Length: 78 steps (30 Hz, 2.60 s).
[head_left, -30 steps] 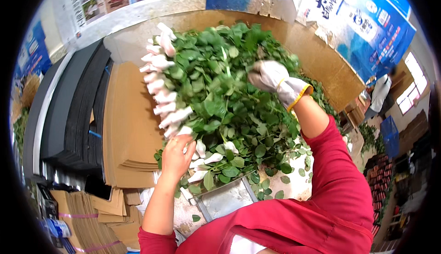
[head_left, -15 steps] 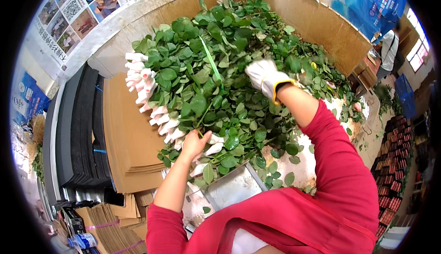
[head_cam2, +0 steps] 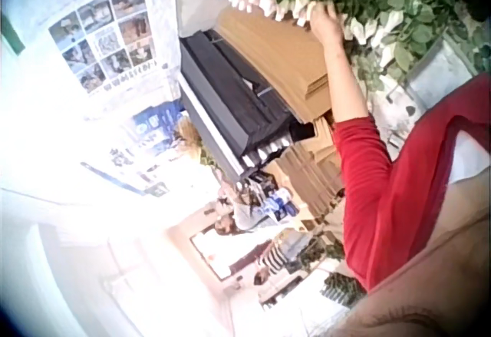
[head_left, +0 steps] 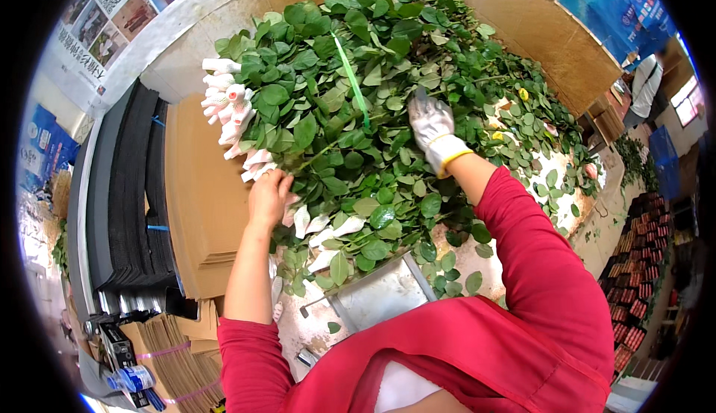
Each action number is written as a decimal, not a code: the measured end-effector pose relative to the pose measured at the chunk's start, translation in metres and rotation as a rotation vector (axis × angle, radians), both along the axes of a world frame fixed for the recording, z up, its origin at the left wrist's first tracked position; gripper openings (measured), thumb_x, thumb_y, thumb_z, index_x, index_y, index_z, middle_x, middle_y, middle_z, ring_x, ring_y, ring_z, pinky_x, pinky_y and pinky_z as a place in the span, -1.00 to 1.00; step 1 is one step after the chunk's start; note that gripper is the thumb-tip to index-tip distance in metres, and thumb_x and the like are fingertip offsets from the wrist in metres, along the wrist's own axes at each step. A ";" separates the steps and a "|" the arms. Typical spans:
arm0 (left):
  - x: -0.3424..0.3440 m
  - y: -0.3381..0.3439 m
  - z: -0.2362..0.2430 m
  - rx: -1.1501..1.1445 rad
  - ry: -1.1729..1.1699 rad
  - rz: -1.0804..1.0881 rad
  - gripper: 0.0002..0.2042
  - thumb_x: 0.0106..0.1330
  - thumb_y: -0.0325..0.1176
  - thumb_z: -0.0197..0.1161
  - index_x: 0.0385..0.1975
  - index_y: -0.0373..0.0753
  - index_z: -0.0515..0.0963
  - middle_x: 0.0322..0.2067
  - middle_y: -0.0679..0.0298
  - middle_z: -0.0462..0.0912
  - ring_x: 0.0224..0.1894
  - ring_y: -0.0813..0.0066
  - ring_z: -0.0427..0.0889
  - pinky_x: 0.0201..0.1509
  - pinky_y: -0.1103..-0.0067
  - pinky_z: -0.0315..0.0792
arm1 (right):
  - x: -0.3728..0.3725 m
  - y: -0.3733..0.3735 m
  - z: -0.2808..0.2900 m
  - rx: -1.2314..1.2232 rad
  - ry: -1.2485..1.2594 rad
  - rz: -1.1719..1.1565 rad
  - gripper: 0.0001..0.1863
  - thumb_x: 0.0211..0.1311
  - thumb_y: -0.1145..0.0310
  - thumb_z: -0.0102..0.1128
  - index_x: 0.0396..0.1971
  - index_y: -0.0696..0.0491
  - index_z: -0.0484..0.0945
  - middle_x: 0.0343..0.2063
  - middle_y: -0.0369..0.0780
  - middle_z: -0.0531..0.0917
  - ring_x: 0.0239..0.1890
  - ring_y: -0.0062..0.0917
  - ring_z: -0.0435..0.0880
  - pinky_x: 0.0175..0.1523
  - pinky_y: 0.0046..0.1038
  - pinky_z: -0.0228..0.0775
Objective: The person arranges pink roses and green leaves into a black rectangular box. They place the flowers and leaves into the box, adjust their positions, and then wrap the arrangement in clear plastic film.
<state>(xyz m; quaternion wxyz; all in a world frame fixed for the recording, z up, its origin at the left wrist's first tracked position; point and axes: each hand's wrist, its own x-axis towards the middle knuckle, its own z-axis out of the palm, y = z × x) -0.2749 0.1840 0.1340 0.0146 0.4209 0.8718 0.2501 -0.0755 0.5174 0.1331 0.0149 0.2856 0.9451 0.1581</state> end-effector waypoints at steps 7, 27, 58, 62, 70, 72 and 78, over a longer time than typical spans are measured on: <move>0.015 -0.029 -0.027 -0.016 0.487 -0.017 -0.35 0.04 -0.32 0.47 0.20 -0.09 0.38 0.06 0.13 0.42 0.08 0.10 0.41 0.15 0.26 0.35 | -0.025 0.025 0.065 0.312 0.141 0.289 -0.75 0.24 0.40 -0.01 -0.09 0.05 0.48 -0.12 -0.18 0.57 -0.07 -0.40 0.59 0.02 -0.35 0.47; 0.031 -0.023 -0.056 -0.097 0.562 -0.062 -0.06 -0.06 -0.03 0.50 0.37 -0.03 0.15 0.36 0.06 0.10 0.41 -0.04 0.02 0.45 -0.08 -0.15 | -0.049 -0.056 0.106 -0.388 0.406 0.232 -0.62 0.10 0.15 0.21 -0.11 0.02 0.50 -0.33 -0.10 0.67 -0.36 -0.19 0.70 -0.29 -0.16 0.57; 0.234 -0.272 -0.045 -0.088 -0.256 0.379 -0.85 0.20 -0.37 0.27 -0.30 -0.28 0.61 -0.33 0.00 0.63 -0.24 0.00 0.62 -0.11 0.28 0.51 | 0.249 -0.018 0.071 -0.756 0.496 -0.003 -0.68 0.31 0.22 0.18 -0.15 0.18 0.61 -0.39 -0.23 0.68 -0.36 -0.55 0.64 -0.20 -0.47 0.49; 0.312 -0.303 -0.092 -0.135 -0.285 0.494 -0.79 0.17 -0.35 0.29 -0.24 -0.30 0.60 -0.27 -0.01 0.62 -0.15 0.00 0.59 -0.04 0.28 0.49 | 0.292 -0.022 0.030 -1.308 0.710 -0.236 -0.80 0.36 0.33 0.14 -0.17 0.16 0.55 -0.43 -0.23 0.66 -0.44 -0.61 0.60 -0.35 -0.61 0.47; 0.189 -0.251 -0.123 -0.333 0.059 0.649 -0.77 0.32 -0.37 0.09 -0.10 -0.28 0.53 -0.05 0.02 0.56 0.02 0.09 0.54 0.09 0.28 0.46 | 0.217 -0.148 0.097 -1.154 0.523 0.158 -0.84 0.27 0.51 0.09 -0.20 0.16 0.60 -0.40 -0.26 0.65 -0.39 -0.65 0.56 -0.29 -0.59 0.44; 0.176 -0.256 -0.128 -0.448 -0.015 0.708 -0.77 0.34 -0.37 0.03 -0.09 -0.28 0.52 -0.01 0.01 0.55 0.02 0.10 0.57 0.08 0.27 0.48 | 0.226 -0.153 0.095 -1.179 0.360 0.127 -0.81 0.24 0.48 0.11 -0.18 0.13 0.63 -0.41 -0.21 0.67 -0.34 -0.55 0.63 -0.23 -0.51 0.47; 0.193 -0.256 -0.048 -0.473 -0.262 0.464 -0.64 0.19 -0.46 0.15 0.02 -0.30 0.53 -0.17 -0.02 0.62 -0.05 0.00 0.63 -0.03 0.21 0.51 | 0.262 -0.179 0.141 -0.801 0.324 0.415 -0.70 0.20 0.25 0.18 -0.16 0.11 0.65 -0.09 -0.06 0.67 -0.07 -0.23 0.67 -0.04 -0.30 0.52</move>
